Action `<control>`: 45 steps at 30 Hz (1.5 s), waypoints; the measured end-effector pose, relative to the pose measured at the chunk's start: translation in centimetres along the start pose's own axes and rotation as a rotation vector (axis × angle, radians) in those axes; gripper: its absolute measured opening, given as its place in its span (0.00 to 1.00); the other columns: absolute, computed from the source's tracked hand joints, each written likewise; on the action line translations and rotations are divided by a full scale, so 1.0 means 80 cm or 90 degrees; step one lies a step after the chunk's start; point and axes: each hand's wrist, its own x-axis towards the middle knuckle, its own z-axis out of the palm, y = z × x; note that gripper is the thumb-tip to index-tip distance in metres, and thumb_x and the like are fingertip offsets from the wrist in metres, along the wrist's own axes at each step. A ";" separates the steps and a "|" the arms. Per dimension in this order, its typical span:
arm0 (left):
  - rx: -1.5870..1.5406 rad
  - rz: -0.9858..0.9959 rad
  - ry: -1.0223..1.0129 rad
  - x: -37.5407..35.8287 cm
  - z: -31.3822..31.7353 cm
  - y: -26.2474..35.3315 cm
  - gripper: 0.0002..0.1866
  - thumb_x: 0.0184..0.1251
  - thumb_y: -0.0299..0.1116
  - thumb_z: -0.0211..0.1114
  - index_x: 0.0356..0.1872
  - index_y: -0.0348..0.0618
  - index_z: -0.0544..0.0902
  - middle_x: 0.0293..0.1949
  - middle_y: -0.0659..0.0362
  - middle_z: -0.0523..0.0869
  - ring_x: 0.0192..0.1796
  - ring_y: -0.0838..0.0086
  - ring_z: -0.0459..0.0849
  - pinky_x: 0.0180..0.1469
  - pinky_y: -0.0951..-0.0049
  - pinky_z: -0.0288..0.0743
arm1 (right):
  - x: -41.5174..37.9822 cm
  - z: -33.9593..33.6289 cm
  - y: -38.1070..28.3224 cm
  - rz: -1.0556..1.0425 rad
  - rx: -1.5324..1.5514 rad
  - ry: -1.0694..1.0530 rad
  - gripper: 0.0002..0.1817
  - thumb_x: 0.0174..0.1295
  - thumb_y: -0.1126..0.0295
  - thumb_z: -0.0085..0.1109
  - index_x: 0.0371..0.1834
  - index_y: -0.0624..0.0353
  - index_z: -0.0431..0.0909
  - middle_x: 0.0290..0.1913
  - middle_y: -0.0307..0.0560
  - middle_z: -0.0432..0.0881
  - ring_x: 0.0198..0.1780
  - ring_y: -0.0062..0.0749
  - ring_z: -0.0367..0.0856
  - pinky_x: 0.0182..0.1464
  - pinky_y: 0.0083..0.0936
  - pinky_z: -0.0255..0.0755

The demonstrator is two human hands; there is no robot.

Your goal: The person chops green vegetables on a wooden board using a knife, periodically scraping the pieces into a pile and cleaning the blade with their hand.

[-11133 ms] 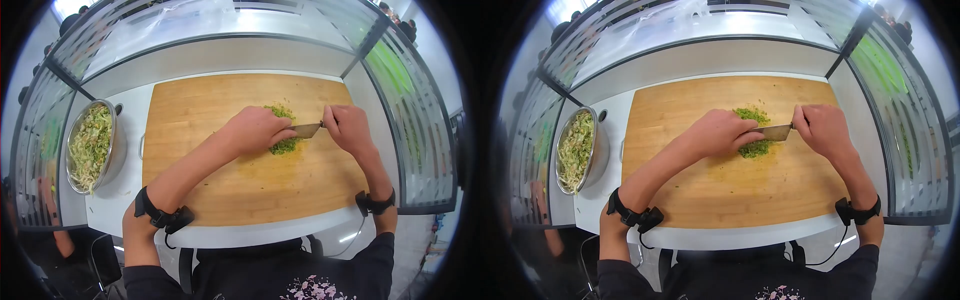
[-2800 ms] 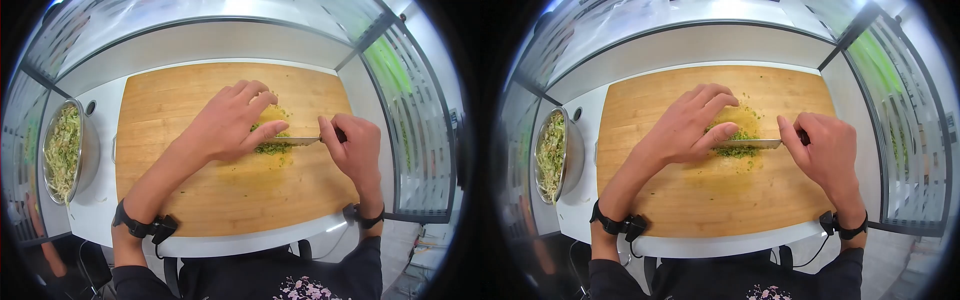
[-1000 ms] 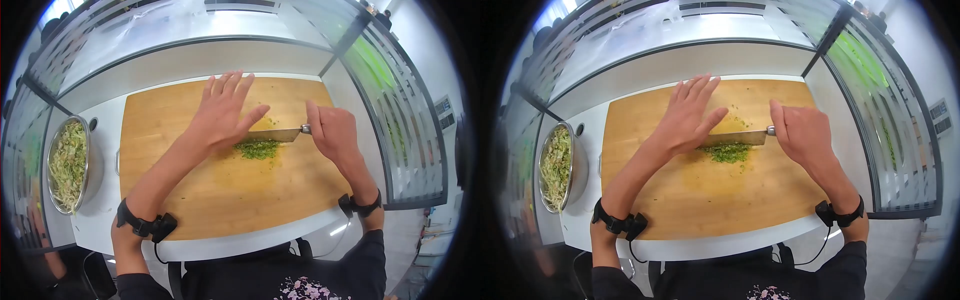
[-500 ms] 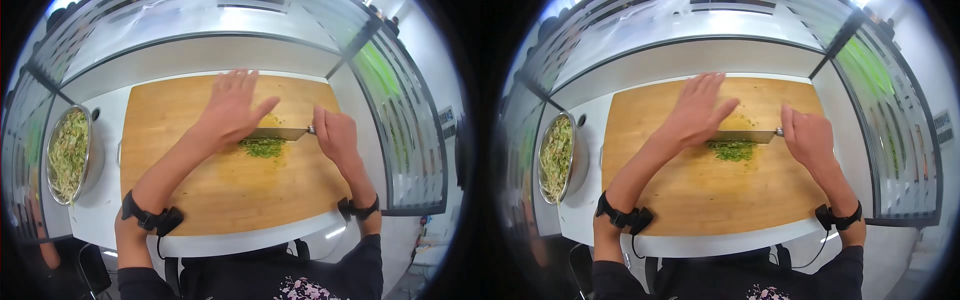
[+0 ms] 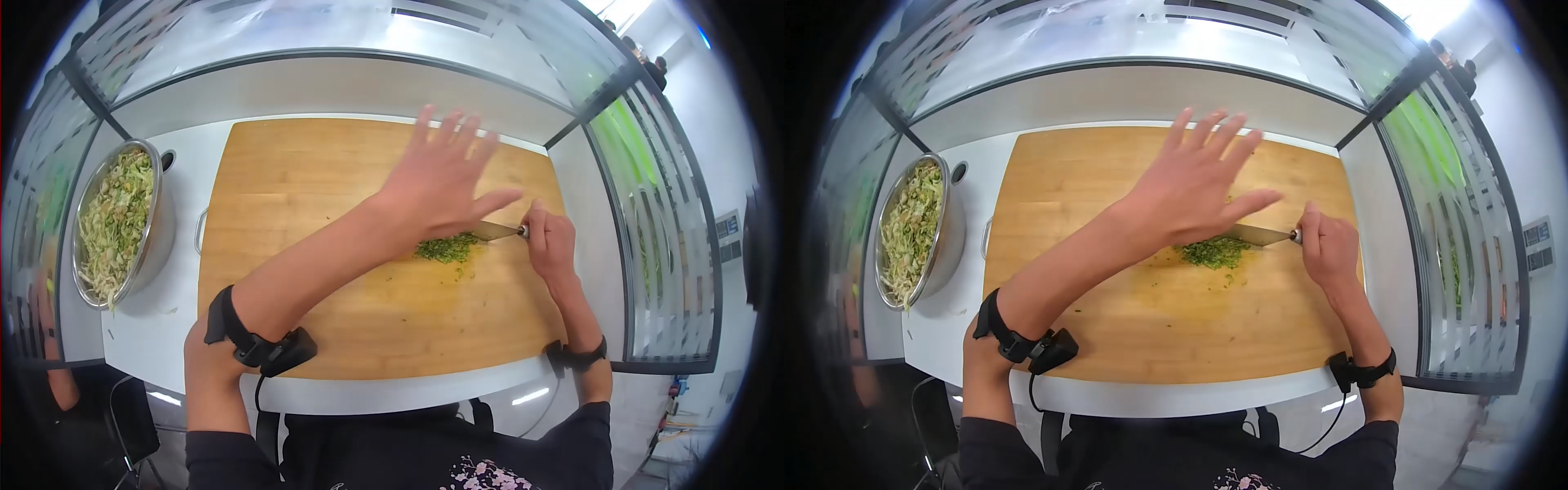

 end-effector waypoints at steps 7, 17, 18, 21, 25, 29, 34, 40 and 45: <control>-0.064 -0.085 -0.038 -0.035 -0.005 -0.028 0.41 0.82 0.62 0.52 0.76 0.33 0.70 0.77 0.39 0.72 0.82 0.46 0.63 0.84 0.48 0.52 | 0.024 -0.041 -0.059 -0.077 -0.157 -0.039 0.26 0.83 0.61 0.48 0.23 0.58 0.80 0.18 0.52 0.79 0.21 0.53 0.78 0.26 0.46 0.69; 0.005 -0.030 -0.009 -0.015 -0.003 -0.013 0.41 0.82 0.64 0.52 0.74 0.32 0.73 0.75 0.39 0.73 0.80 0.44 0.65 0.83 0.40 0.53 | -0.011 -0.002 -0.017 -0.021 -0.050 0.035 0.27 0.82 0.63 0.49 0.20 0.59 0.79 0.17 0.52 0.77 0.19 0.51 0.76 0.25 0.44 0.66; 0.011 -0.019 -0.008 -0.017 -0.002 -0.012 0.42 0.81 0.65 0.52 0.74 0.32 0.73 0.74 0.39 0.74 0.80 0.44 0.66 0.82 0.39 0.53 | -0.012 -0.001 -0.018 -0.022 -0.051 0.031 0.27 0.82 0.63 0.49 0.19 0.60 0.79 0.17 0.52 0.77 0.18 0.50 0.75 0.25 0.43 0.66; -0.001 -0.042 -0.015 -0.023 0.000 -0.013 0.42 0.81 0.65 0.52 0.72 0.30 0.74 0.75 0.39 0.74 0.80 0.43 0.65 0.82 0.39 0.53 | -0.011 -0.005 -0.018 -0.021 -0.064 0.030 0.28 0.82 0.63 0.49 0.19 0.60 0.79 0.16 0.51 0.77 0.18 0.49 0.75 0.25 0.41 0.66; -0.004 -0.026 0.007 -0.022 -0.001 -0.008 0.43 0.81 0.65 0.52 0.71 0.28 0.74 0.73 0.37 0.75 0.79 0.42 0.67 0.82 0.38 0.53 | -0.013 -0.001 -0.015 -0.021 -0.048 0.040 0.28 0.82 0.63 0.49 0.19 0.60 0.81 0.16 0.49 0.77 0.17 0.47 0.75 0.24 0.40 0.66; -0.004 -0.029 0.010 -0.022 0.001 -0.008 0.43 0.81 0.65 0.52 0.71 0.28 0.74 0.72 0.36 0.76 0.77 0.41 0.69 0.81 0.38 0.54 | -0.015 -0.001 -0.013 -0.032 -0.054 0.035 0.31 0.85 0.61 0.45 0.22 0.63 0.83 0.15 0.49 0.75 0.17 0.42 0.76 0.26 0.37 0.66; -0.018 -0.034 0.017 -0.024 0.004 -0.009 0.43 0.81 0.66 0.53 0.70 0.28 0.75 0.71 0.35 0.77 0.76 0.41 0.69 0.80 0.38 0.55 | -0.011 -0.001 -0.015 -0.017 -0.043 0.028 0.28 0.83 0.63 0.49 0.20 0.60 0.83 0.16 0.48 0.78 0.18 0.44 0.77 0.25 0.38 0.67; -0.026 -0.027 0.048 -0.027 0.007 -0.013 0.42 0.80 0.65 0.55 0.66 0.27 0.77 0.67 0.35 0.80 0.73 0.41 0.74 0.78 0.39 0.60 | -0.010 0.000 -0.013 -0.030 -0.050 0.033 0.29 0.84 0.62 0.48 0.22 0.61 0.83 0.16 0.49 0.78 0.18 0.45 0.78 0.26 0.38 0.68; -0.043 -0.028 0.076 -0.032 0.019 -0.018 0.41 0.79 0.66 0.56 0.58 0.26 0.83 0.59 0.37 0.85 0.66 0.45 0.80 0.73 0.46 0.67 | -0.015 -0.003 -0.017 -0.019 -0.076 0.009 0.30 0.86 0.60 0.44 0.24 0.62 0.84 0.17 0.49 0.78 0.18 0.44 0.78 0.26 0.38 0.67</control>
